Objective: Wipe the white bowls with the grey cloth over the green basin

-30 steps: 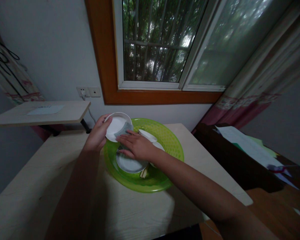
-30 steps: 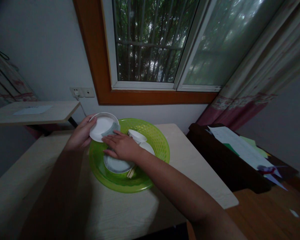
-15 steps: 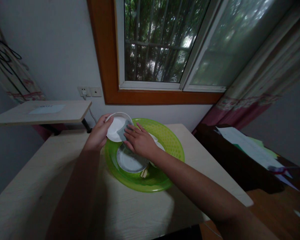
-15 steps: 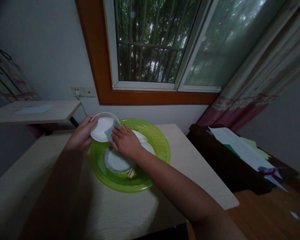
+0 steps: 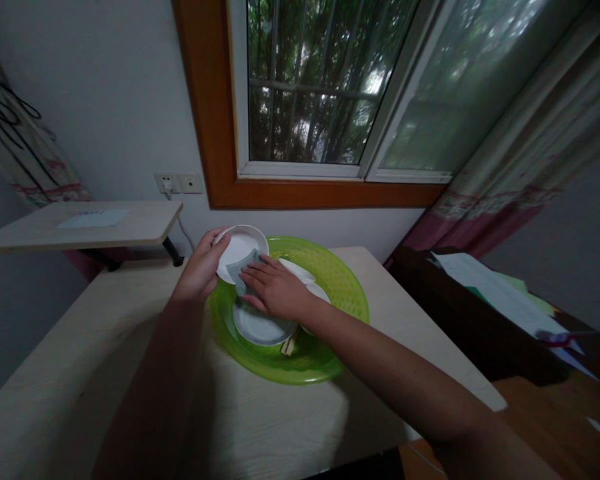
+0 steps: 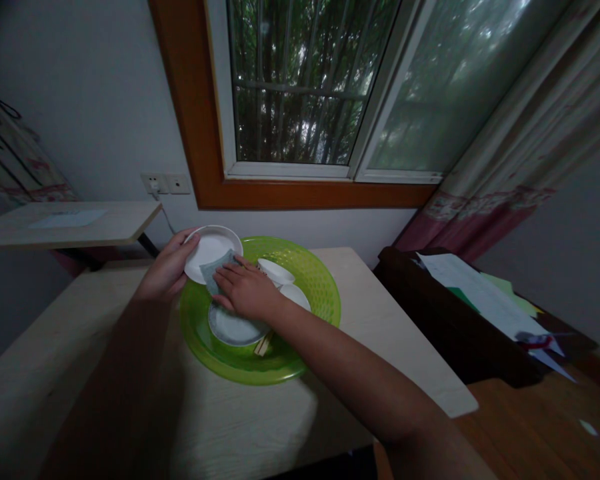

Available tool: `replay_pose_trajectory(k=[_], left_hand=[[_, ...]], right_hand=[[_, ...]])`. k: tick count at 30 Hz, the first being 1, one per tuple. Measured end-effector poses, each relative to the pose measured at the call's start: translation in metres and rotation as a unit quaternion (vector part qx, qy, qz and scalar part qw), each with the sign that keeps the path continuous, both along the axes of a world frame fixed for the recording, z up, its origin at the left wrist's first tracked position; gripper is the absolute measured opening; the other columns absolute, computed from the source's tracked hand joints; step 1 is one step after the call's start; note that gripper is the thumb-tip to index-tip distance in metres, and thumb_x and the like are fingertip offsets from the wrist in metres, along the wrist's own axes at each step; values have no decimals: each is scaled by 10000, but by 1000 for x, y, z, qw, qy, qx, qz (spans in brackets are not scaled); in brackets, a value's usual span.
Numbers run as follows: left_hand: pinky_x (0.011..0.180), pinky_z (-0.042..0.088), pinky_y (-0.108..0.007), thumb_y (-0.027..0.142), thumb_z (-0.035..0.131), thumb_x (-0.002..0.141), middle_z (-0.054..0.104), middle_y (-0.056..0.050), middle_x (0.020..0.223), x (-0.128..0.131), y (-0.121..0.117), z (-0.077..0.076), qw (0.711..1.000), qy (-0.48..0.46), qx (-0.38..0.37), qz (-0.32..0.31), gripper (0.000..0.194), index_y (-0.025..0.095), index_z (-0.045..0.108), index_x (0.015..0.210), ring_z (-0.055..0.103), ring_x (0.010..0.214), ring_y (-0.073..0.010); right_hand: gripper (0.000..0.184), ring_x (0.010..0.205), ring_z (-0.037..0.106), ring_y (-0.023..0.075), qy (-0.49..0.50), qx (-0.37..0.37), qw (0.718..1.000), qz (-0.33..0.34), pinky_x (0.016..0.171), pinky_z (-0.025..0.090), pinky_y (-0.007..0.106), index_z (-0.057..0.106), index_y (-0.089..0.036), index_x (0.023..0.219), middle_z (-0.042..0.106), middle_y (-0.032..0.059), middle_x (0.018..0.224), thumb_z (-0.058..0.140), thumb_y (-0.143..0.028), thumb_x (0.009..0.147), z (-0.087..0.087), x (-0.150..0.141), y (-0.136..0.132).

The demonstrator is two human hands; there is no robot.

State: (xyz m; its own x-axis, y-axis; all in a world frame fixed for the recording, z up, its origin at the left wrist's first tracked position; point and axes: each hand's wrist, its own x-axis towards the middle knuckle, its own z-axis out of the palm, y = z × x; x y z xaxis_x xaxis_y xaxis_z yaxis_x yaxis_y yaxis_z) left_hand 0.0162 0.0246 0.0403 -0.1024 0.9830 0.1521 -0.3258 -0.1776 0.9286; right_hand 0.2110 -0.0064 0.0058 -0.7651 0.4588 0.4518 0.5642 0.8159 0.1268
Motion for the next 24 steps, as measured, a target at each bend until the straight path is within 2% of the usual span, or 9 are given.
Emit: replay_pose_trajectory(k=[8, 15, 19, 24], left_hand=[[768, 514, -280, 399, 826, 794, 721, -60, 1021, 5, 1, -5, 1000, -1, 5, -19, 451, 187, 666, 1158, 672, 883, -192], [760, 517, -271, 390, 816, 791, 727, -53, 1039, -2, 2, -3, 1000, -7, 5, -13, 456, 180, 660, 1164, 679, 885, -186], [750, 518, -265, 394, 823, 791, 731, -58, 1053, -4, 3, -3, 1000, -4, -2, -14, 445, 180, 660, 1145, 680, 888, -182], [726, 519, -267, 395, 831, 784, 734, -65, 1046, -1, 3, -4, 1000, 9, -4, -16, 460, 179, 659, 1152, 681, 876, -186]], right_hand=[[535, 1387, 604, 262, -10, -37, 999, 27, 1302, 297, 484, 595, -106, 1470, 639, 152, 1495, 529, -469, 1082, 4, 0, -3], [514, 1410, 568, 300, -2, 2, 1000, -24, 1314, 256, 511, 677, -120, 1385, 700, 129, 1418, 484, -495, 1092, 3, 2, 1], [476, 1459, 512, 330, -1, 18, 998, -58, 1319, 228, 533, 709, -97, 1321, 702, 154, 1402, 522, -460, 1077, 5, 4, 1], [487, 1409, 569, 314, -12, 13, 999, -51, 1320, 226, 515, 697, -85, 1335, 699, 165, 1405, 552, -462, 1062, 3, 4, 1]])
